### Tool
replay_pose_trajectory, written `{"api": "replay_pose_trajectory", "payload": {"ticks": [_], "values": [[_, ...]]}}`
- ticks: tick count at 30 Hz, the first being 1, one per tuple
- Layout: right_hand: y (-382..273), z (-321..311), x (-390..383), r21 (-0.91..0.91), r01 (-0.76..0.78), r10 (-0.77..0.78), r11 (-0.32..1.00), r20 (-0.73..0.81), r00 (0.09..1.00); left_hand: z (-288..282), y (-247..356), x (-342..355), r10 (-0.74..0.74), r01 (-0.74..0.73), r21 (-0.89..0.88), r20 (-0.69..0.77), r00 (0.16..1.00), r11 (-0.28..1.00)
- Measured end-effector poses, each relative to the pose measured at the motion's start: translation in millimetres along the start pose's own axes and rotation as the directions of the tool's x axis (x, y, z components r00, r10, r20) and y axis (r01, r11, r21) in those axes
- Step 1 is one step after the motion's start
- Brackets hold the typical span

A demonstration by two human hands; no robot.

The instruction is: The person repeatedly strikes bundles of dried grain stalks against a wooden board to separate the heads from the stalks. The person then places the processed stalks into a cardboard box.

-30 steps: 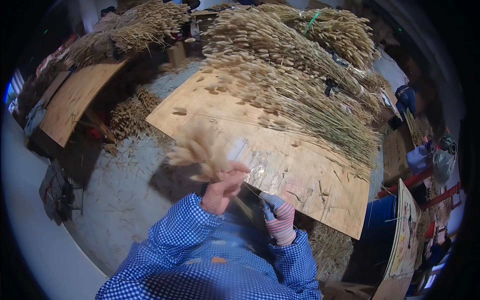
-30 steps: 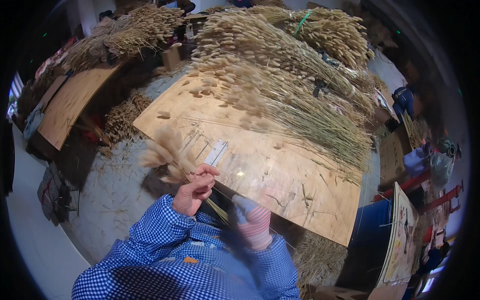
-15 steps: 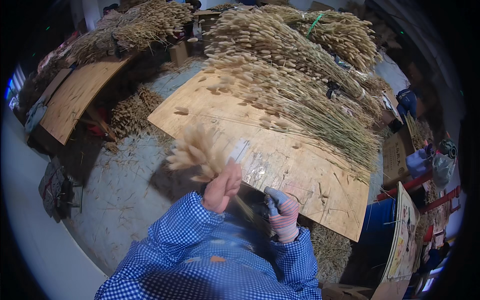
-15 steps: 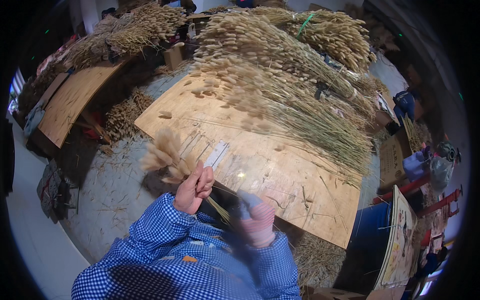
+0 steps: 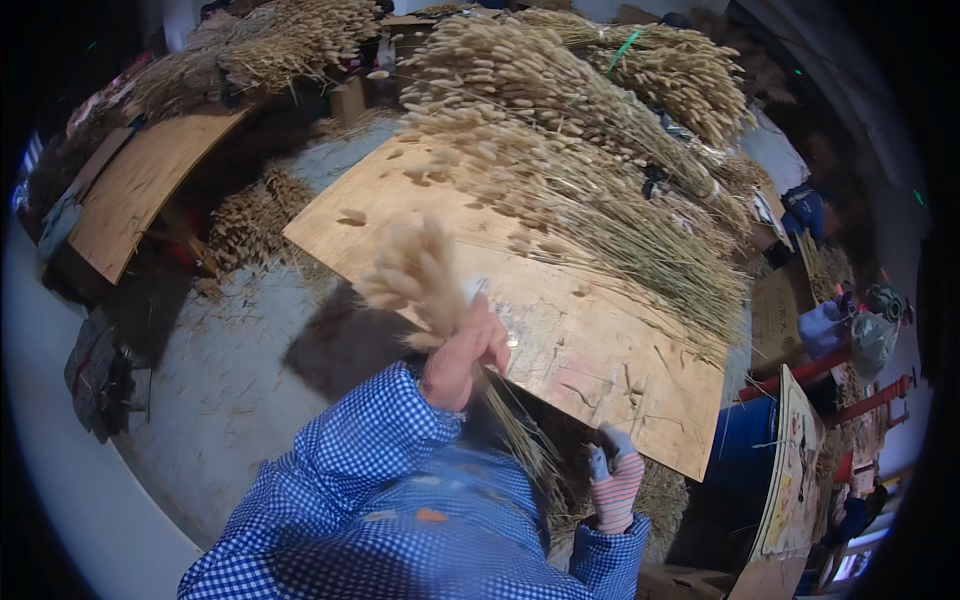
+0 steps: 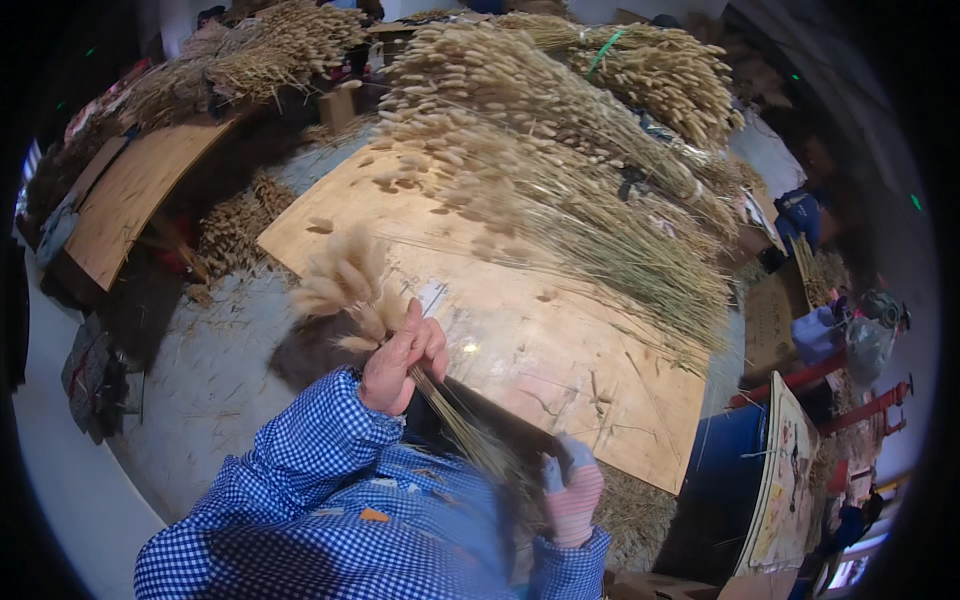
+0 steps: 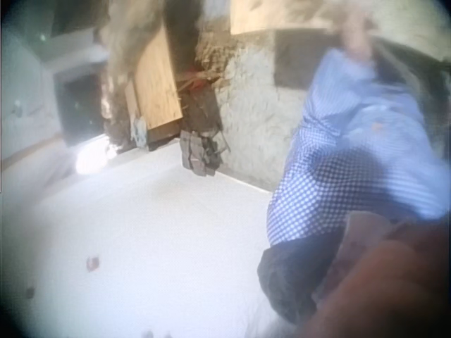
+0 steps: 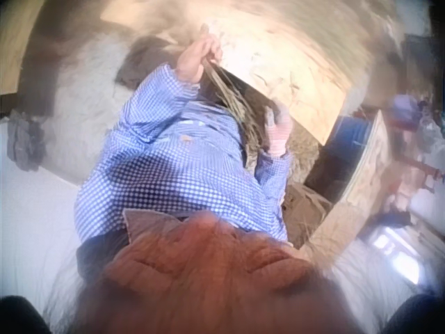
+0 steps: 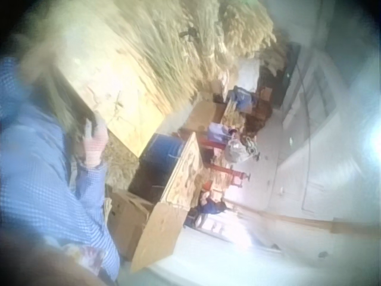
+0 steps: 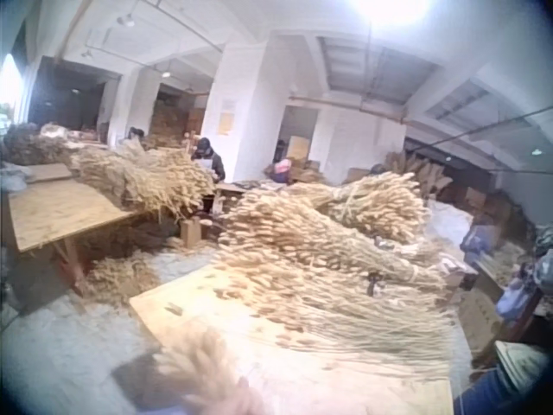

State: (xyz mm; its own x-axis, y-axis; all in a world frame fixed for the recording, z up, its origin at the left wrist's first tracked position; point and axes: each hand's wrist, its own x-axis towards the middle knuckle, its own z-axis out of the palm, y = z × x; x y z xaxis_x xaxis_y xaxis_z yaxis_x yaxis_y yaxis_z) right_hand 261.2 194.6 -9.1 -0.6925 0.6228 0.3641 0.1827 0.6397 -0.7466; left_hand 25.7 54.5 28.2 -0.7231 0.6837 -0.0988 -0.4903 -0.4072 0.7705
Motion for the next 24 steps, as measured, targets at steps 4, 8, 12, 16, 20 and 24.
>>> {"api": "replay_pose_trajectory", "payload": {"ticks": [4,8,12,16,20,24], "values": [[-78,-8,66,0.012,0.336,-0.336,0.942,0.049,0.940,27,1,4,-0.069,0.064,0.097,0.053,0.996,0.993],[-141,13,117,0.070,0.390,-0.396,0.918,0.108,0.912,53,-11,4,0.105,-0.105,-0.029,-0.003,0.995,0.994],[-162,39,142,0.088,0.301,-0.311,0.950,0.144,0.940,51,-17,12,0.116,-0.109,-0.182,0.032,0.993,0.977],[-161,44,150,0.134,0.291,-0.310,0.947,0.160,0.937,47,-19,13,0.239,-0.236,-0.044,0.075,0.968,0.971],[-162,34,156,-0.070,0.473,-0.452,0.878,0.202,0.869,45,-12,14,0.210,-0.214,0.013,0.133,0.969,0.977],[-168,29,166,-0.167,0.577,-0.512,0.800,0.310,0.801,39,-8,12,0.209,-0.237,0.120,0.210,0.955,0.964]]}}
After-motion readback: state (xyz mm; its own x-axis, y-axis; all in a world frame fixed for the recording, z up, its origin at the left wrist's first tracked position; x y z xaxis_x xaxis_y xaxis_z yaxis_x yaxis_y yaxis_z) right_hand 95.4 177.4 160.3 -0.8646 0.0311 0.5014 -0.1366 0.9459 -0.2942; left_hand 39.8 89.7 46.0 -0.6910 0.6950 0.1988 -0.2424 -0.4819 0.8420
